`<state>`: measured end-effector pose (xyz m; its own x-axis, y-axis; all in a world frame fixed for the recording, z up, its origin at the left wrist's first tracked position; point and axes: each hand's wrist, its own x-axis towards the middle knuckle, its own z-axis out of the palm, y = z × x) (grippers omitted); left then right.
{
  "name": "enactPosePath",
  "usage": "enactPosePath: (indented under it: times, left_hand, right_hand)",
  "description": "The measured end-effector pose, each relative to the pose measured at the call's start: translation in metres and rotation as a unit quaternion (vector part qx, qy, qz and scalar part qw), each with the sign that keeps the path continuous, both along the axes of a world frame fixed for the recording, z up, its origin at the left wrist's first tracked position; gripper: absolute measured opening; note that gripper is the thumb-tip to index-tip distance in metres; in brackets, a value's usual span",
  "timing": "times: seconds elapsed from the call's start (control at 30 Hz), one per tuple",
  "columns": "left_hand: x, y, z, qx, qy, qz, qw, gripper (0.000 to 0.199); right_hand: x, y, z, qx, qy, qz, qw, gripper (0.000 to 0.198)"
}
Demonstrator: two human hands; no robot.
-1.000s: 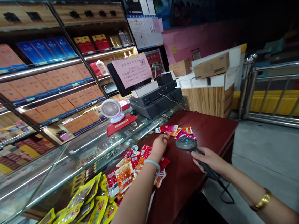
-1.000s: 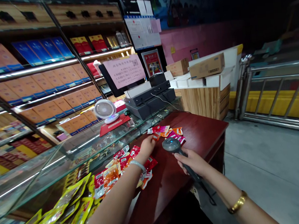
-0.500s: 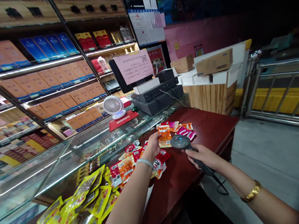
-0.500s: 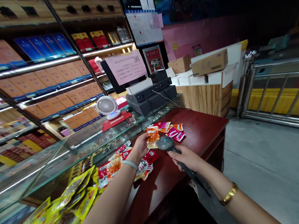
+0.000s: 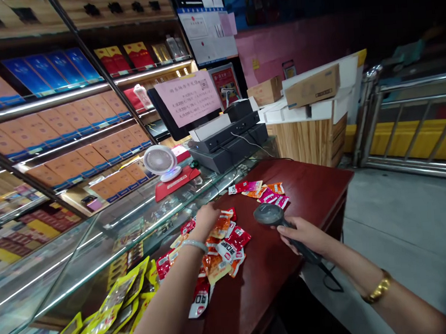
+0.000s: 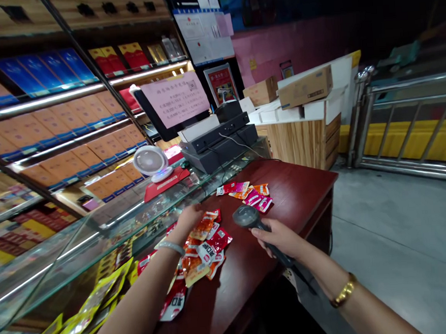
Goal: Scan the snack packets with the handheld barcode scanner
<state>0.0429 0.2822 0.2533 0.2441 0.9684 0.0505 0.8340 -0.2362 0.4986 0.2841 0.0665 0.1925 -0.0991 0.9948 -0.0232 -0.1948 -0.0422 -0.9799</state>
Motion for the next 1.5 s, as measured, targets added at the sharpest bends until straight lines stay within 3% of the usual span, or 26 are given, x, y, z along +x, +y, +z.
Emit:
enactPosePath:
  times: [0.13, 0.33, 0.47, 0.57, 0.63, 0.73, 0.97, 1.17, 1.27, 1.4, 1.5]
  left_hand:
    - [0.042, 0.026, -0.007, 0.113, 0.133, -0.092, 0.98, 0.034]
    - [0.11, 0.073, -0.035, 0.115, 0.187, -0.147, 0.964, 0.038]
    - [0.121, 0.1, -0.04, 0.101, 0.254, -0.125, 0.954, 0.035]
    - [0.117, 0.106, -0.038, 0.083, 0.289, -0.096, 0.949, 0.047]
    - [0.111, 0.101, -0.036, 0.071, 0.289, -0.09, 0.95, 0.056]
    - [0.097, 0.08, -0.029, 0.094, 0.254, -0.085, 0.959, 0.054]
    - [0.065, 0.004, -0.002, 0.075, 0.116, -0.166, 0.977, 0.044]
    - [0.05, -0.042, 0.014, 0.092, 0.133, -0.192, 0.968, 0.036]
    - [0.035, -0.049, 0.023, 0.066, 0.158, -0.187, 0.967, 0.04]
    - [0.013, -0.04, 0.041, -0.001, 0.294, -0.179, 0.939, 0.044]
    - [0.016, -0.024, 0.047, 0.041, 0.331, -0.177, 0.926, 0.038]
  right_hand:
    - [0.007, 0.011, -0.006, -0.029, 0.028, 0.006, 0.999, 0.051]
    - [0.009, 0.024, -0.005, -0.042, 0.084, 0.016, 0.995, 0.057]
    - [0.009, 0.027, -0.004, -0.049, 0.103, 0.014, 0.993, 0.056]
    - [0.009, 0.027, -0.005, -0.048, 0.112, 0.014, 0.993, 0.054]
    - [0.009, 0.027, -0.005, -0.044, 0.112, 0.012, 0.993, 0.054]
    - [0.007, 0.025, -0.004, -0.033, 0.095, -0.001, 0.995, 0.052]
    - [-0.007, 0.013, 0.01, 0.053, -0.048, -0.129, 0.989, 0.04]
    - [-0.019, 0.002, 0.021, 0.061, -0.045, -0.1, 0.992, 0.04]
    - [-0.022, -0.004, 0.024, 0.055, -0.043, -0.085, 0.994, 0.043]
    - [-0.021, -0.008, 0.018, 0.036, -0.036, -0.067, 0.996, 0.047]
    - [-0.02, -0.004, 0.008, 0.028, -0.027, -0.057, 0.998, 0.047]
